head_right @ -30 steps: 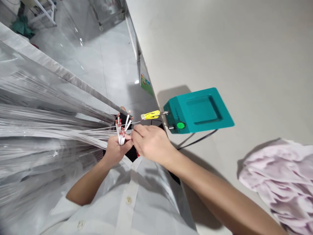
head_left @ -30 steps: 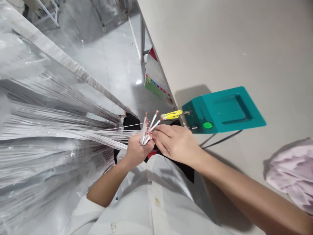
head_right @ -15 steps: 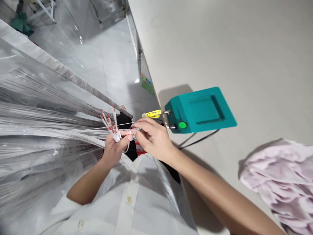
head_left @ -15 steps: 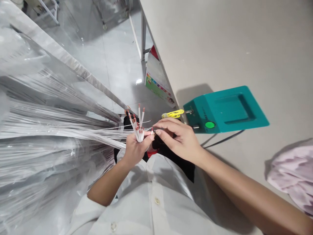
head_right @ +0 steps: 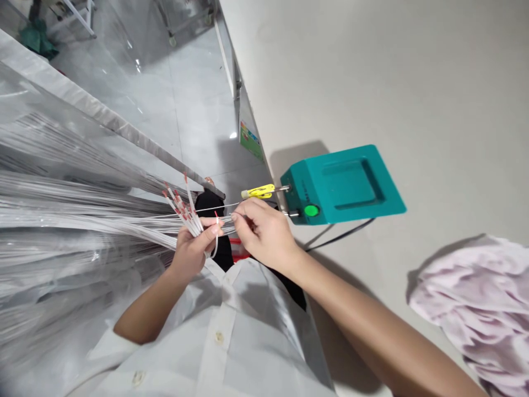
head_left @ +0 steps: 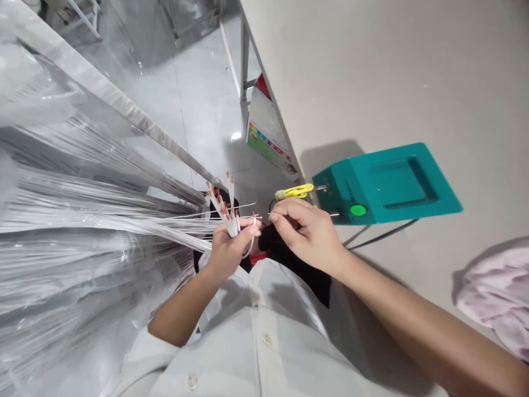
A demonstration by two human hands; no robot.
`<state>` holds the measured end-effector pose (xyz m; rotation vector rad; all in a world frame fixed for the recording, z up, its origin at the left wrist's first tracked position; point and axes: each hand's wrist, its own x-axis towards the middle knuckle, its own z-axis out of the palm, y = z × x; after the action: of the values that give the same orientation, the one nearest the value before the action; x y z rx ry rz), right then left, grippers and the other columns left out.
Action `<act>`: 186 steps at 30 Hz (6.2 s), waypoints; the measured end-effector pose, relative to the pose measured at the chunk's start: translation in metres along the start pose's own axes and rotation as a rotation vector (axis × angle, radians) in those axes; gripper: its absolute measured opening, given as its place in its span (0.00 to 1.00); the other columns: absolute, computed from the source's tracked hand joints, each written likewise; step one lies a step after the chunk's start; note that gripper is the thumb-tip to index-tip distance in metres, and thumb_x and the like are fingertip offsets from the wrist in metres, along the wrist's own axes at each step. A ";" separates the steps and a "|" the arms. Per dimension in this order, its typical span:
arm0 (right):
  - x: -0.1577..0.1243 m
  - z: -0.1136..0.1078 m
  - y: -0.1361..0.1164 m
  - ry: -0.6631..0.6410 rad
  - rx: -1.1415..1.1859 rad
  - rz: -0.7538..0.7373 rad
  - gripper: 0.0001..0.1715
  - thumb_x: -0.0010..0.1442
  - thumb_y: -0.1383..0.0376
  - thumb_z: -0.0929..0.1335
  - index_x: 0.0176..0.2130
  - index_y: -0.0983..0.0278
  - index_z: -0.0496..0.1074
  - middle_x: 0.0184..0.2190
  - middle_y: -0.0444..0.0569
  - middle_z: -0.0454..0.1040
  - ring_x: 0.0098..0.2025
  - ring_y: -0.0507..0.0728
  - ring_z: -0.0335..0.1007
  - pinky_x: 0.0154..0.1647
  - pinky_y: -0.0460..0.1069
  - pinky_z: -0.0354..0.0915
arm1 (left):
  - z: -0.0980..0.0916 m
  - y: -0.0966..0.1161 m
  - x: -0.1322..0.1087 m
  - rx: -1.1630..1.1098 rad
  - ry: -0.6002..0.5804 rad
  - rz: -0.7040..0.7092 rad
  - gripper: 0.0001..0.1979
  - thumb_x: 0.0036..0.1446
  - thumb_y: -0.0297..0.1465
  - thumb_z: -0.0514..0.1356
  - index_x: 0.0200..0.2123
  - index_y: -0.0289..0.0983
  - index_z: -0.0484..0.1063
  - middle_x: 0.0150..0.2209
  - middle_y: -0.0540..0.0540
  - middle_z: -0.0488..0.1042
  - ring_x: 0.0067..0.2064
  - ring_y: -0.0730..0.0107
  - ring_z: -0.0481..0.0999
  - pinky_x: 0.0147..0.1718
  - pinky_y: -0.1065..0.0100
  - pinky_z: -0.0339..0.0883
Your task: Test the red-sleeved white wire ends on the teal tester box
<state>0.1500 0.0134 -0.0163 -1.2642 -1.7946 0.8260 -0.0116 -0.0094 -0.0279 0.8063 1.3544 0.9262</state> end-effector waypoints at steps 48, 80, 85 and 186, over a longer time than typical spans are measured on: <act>0.049 -0.067 0.000 -0.492 -1.185 -0.391 0.16 0.55 0.77 0.58 0.30 0.67 0.73 0.31 0.54 0.77 0.38 0.59 0.68 0.52 0.62 0.51 | 0.042 0.017 0.034 0.038 -0.048 0.177 0.16 0.47 0.29 0.64 0.42 0.34 0.76 0.32 0.45 0.79 0.36 0.66 0.75 0.39 0.67 0.68; 0.024 -0.060 0.001 -0.117 -0.671 -0.399 0.21 0.60 0.58 0.64 0.49 0.67 0.70 0.45 0.58 0.74 0.47 0.62 0.70 0.49 0.58 0.64 | 0.024 0.016 0.027 0.189 0.033 0.211 0.19 0.48 0.29 0.63 0.46 0.35 0.74 0.37 0.44 0.79 0.37 0.67 0.75 0.42 0.67 0.66; 0.001 -0.028 -0.012 0.014 -0.073 -0.028 0.11 0.59 0.63 0.66 0.41 0.62 0.75 0.38 0.52 0.77 0.39 0.56 0.73 0.38 0.52 0.71 | 0.016 0.031 0.012 0.082 -0.039 0.141 0.15 0.48 0.31 0.63 0.41 0.36 0.77 0.29 0.47 0.78 0.33 0.68 0.74 0.37 0.67 0.67; -0.003 -0.028 -0.004 -0.110 0.214 0.241 0.12 0.60 0.59 0.63 0.40 0.62 0.71 0.37 0.51 0.73 0.33 0.54 0.70 0.33 0.50 0.67 | -0.005 0.021 -0.001 0.376 -0.263 0.172 0.13 0.56 0.34 0.56 0.23 0.35 0.72 0.30 0.47 0.77 0.34 0.69 0.75 0.37 0.69 0.66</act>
<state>0.1732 0.0112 0.0005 -1.3301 -1.6056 1.2098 -0.0180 -0.0013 -0.0094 1.3027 1.2551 0.6730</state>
